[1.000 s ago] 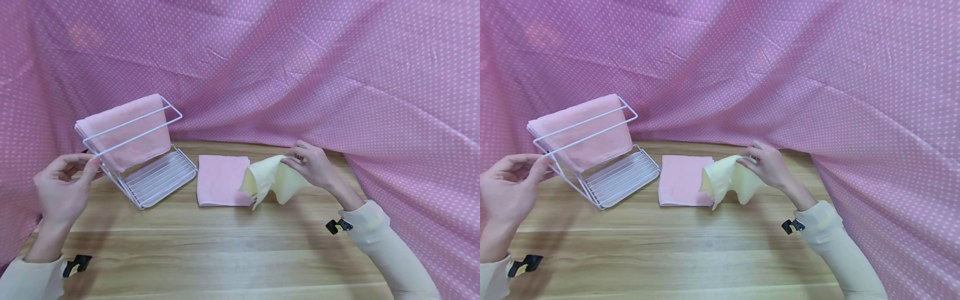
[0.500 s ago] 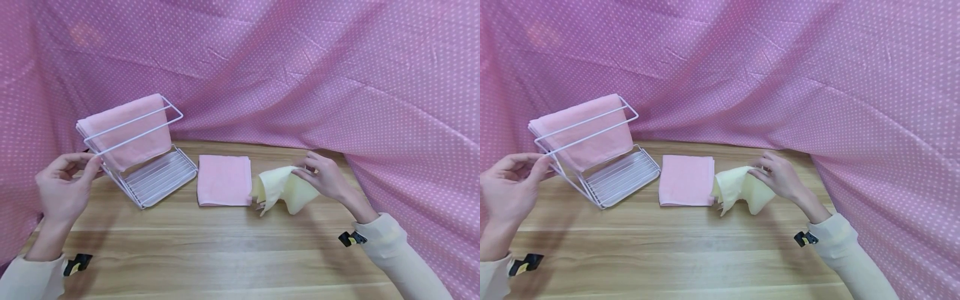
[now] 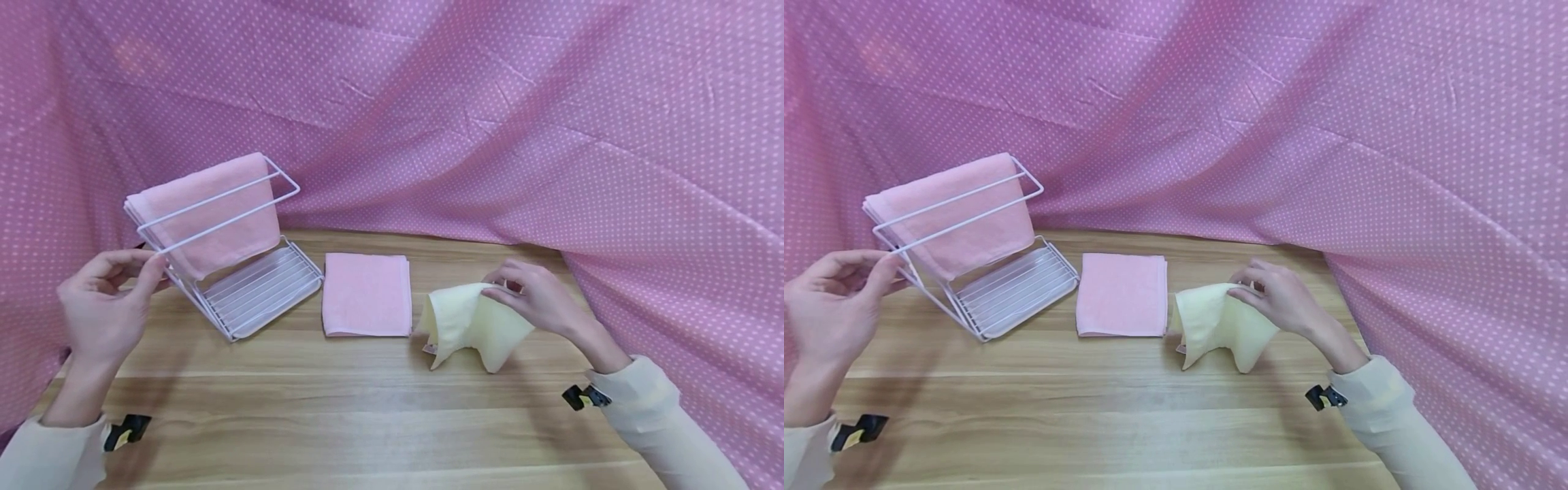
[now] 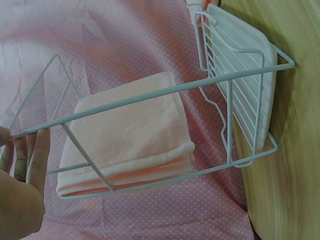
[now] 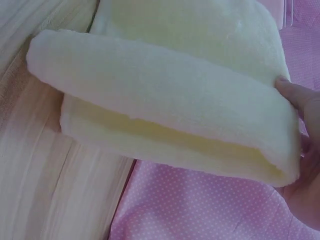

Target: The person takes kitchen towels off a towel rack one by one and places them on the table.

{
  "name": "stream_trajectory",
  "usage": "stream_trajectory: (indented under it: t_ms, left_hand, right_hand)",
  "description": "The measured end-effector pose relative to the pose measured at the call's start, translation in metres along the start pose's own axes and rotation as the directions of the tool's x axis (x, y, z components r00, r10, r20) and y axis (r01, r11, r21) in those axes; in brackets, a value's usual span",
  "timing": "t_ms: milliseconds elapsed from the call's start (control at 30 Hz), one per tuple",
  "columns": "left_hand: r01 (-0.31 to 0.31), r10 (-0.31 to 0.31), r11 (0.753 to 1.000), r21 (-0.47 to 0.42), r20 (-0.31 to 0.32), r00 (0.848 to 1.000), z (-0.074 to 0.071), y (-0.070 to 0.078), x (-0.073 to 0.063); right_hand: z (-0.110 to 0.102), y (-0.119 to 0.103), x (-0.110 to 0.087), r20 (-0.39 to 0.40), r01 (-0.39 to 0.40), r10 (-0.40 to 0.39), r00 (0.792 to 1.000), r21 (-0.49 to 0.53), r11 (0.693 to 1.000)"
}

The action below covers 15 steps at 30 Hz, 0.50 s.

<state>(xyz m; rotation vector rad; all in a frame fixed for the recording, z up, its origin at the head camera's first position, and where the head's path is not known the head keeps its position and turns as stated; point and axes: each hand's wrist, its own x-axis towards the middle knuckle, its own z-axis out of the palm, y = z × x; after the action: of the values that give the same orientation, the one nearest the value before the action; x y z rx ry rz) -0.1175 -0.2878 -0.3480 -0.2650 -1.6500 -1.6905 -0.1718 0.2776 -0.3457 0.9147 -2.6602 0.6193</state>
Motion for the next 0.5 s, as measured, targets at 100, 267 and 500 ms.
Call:
stream_trajectory:
  t_ms: [100,267,500]
  left_hand:
    - [0.0,0.0,1.0,-0.013,0.004,1.0,0.0,0.0,0.0]
    - [-0.001,0.001,0.999,-0.035,0.0,1.0,0.0,-0.001,0.0]
    - [-0.003,0.003,1.0,-0.027,-0.005,1.0,0.001,-0.001,0.0]
  right_hand:
    - [0.003,0.002,0.004,0.04,-0.028,0.029,0.999,-0.024,0.999]
    - [0.008,0.01,0.013,0.073,-0.04,0.044,0.996,-0.054,0.998]
    - [0.012,0.021,0.028,0.089,-0.057,0.064,0.994,-0.078,0.995]
